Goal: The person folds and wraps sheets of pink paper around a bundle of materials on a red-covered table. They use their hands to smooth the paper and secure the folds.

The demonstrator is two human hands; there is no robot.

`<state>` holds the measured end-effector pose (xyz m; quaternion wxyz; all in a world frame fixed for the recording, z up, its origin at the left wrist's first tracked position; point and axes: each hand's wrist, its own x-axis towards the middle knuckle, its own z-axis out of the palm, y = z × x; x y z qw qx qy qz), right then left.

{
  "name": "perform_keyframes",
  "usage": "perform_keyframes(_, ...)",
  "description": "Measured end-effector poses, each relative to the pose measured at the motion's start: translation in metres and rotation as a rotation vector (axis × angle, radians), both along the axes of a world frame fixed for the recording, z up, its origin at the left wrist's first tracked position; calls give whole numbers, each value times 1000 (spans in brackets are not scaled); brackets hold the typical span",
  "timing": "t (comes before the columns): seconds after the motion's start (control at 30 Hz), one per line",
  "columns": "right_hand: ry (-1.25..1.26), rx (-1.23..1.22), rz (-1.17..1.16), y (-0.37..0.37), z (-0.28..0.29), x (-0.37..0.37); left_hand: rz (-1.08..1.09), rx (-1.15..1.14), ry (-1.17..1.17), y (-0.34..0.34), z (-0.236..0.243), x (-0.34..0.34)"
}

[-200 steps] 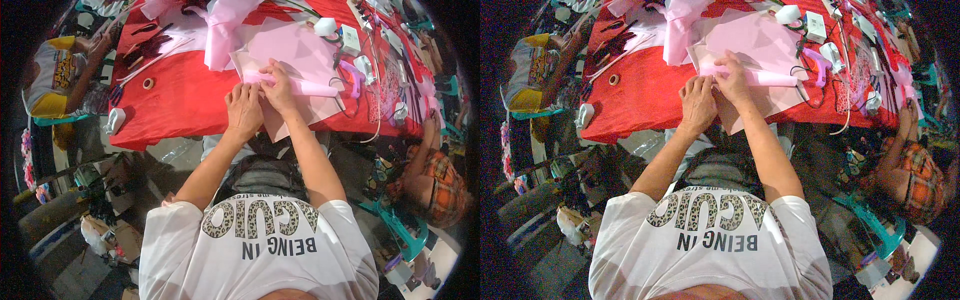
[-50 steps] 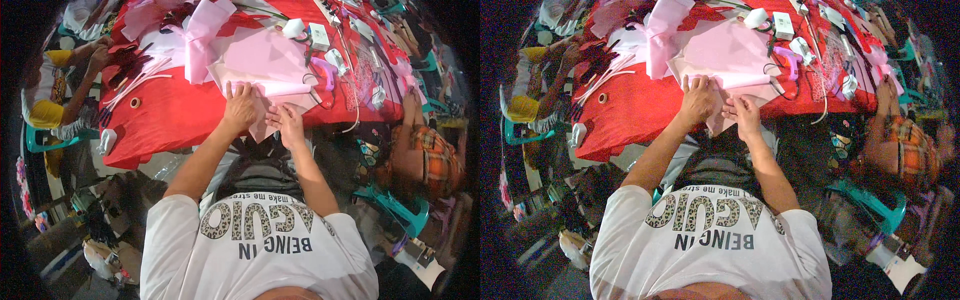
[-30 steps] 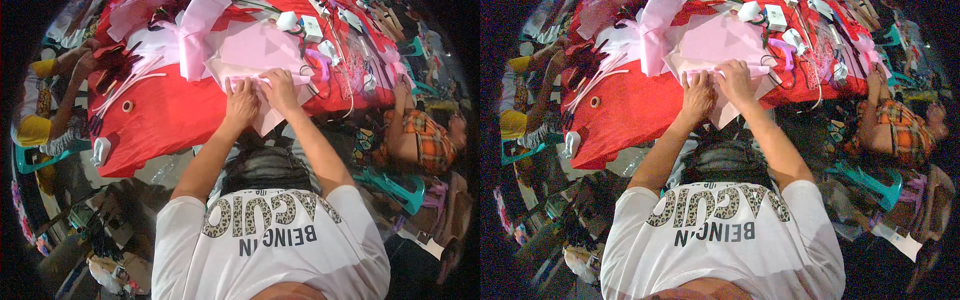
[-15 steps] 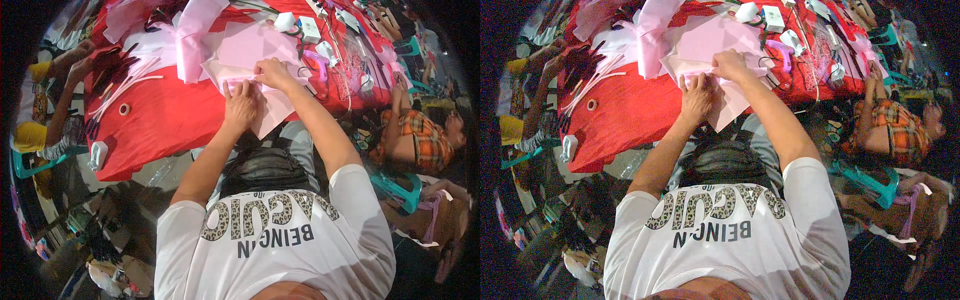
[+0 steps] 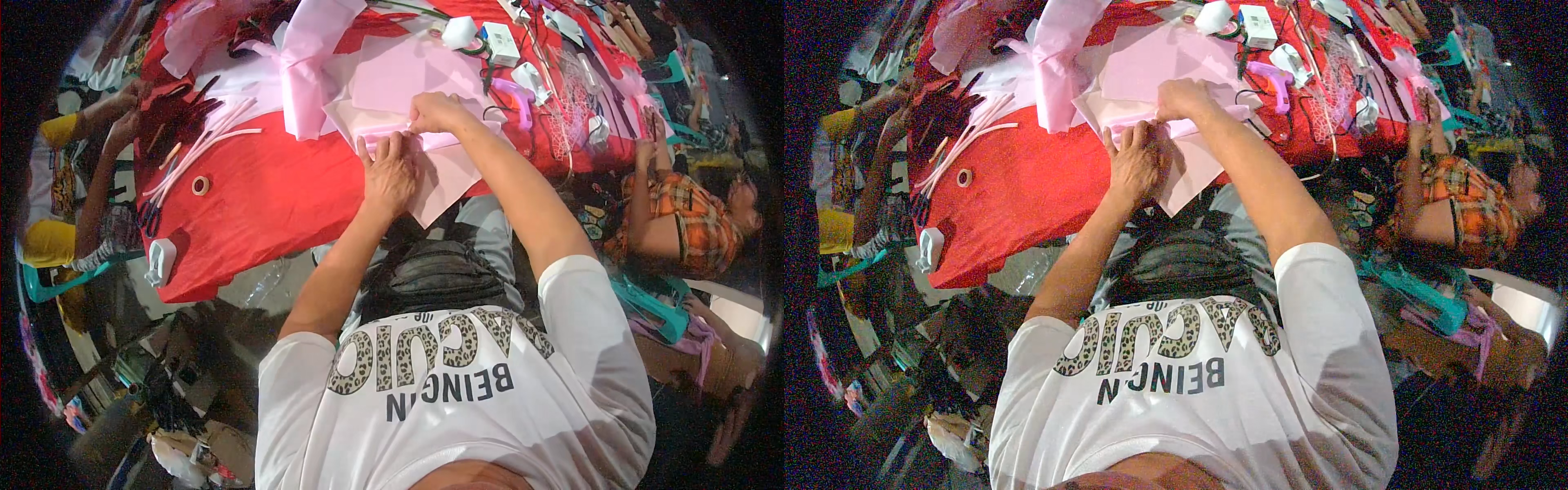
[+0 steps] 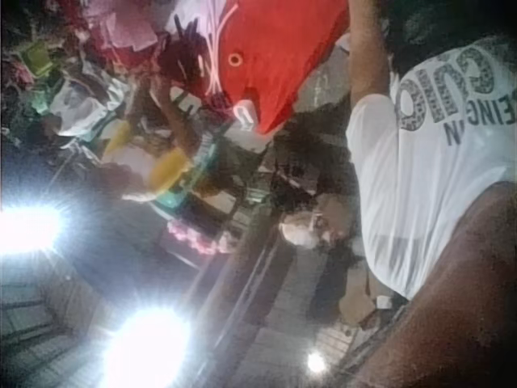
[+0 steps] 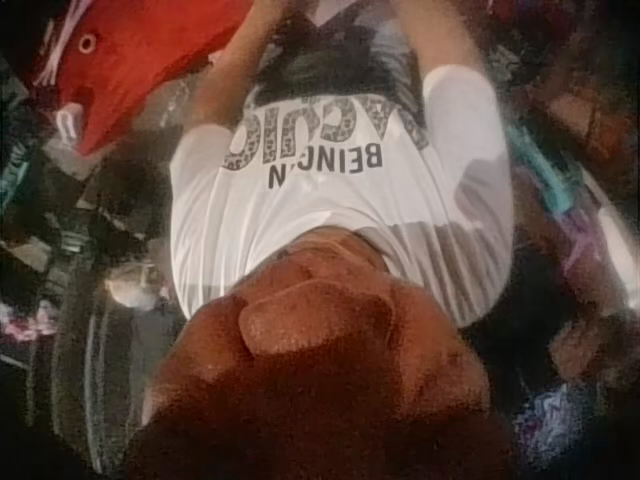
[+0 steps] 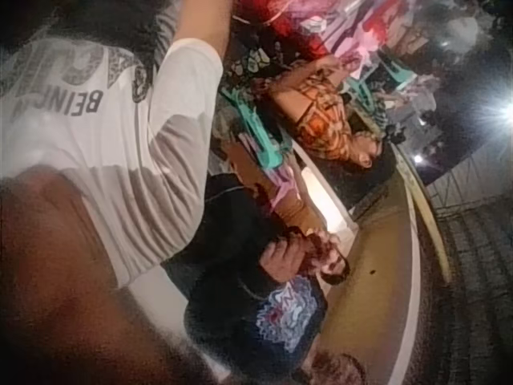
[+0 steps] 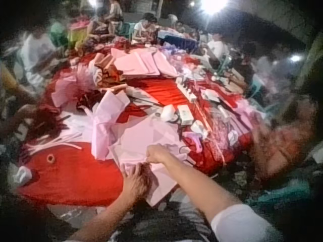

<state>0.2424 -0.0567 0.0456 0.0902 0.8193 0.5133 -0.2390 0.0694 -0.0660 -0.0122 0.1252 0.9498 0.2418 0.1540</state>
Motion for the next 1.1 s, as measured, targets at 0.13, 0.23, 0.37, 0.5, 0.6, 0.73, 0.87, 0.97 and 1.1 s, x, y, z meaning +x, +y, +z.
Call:
perform_keyframes(0.13,57,-95,-13,9,2,1,12,22,-44,0,-1,-1)
perform_keyframes(0.23,38,-155,-10,14,3,1,-20,38,3,1,-1,-3)
perform_keyframes(0.37,11,-173,-12,18,6,-4,-48,41,48,3,-1,-5)
perform_keyframes(0.5,-4,-169,14,21,8,-6,-72,85,82,4,-1,-7)
perform_keyframes(0.6,33,-173,55,23,6,-4,-93,109,112,6,-1,-7)
perform_keyframes(0.73,50,-181,123,30,-6,3,-108,160,112,6,-3,-5)
perform_keyframes(0.87,93,-196,151,34,-5,4,-112,195,126,8,0,-6)
perform_keyframes(0.97,43,-214,214,39,0,-7,-105,174,103,8,2,-9)
perform_keyframes(1.1,-62,-327,193,47,-7,-10,-91,181,62,4,5,-6)
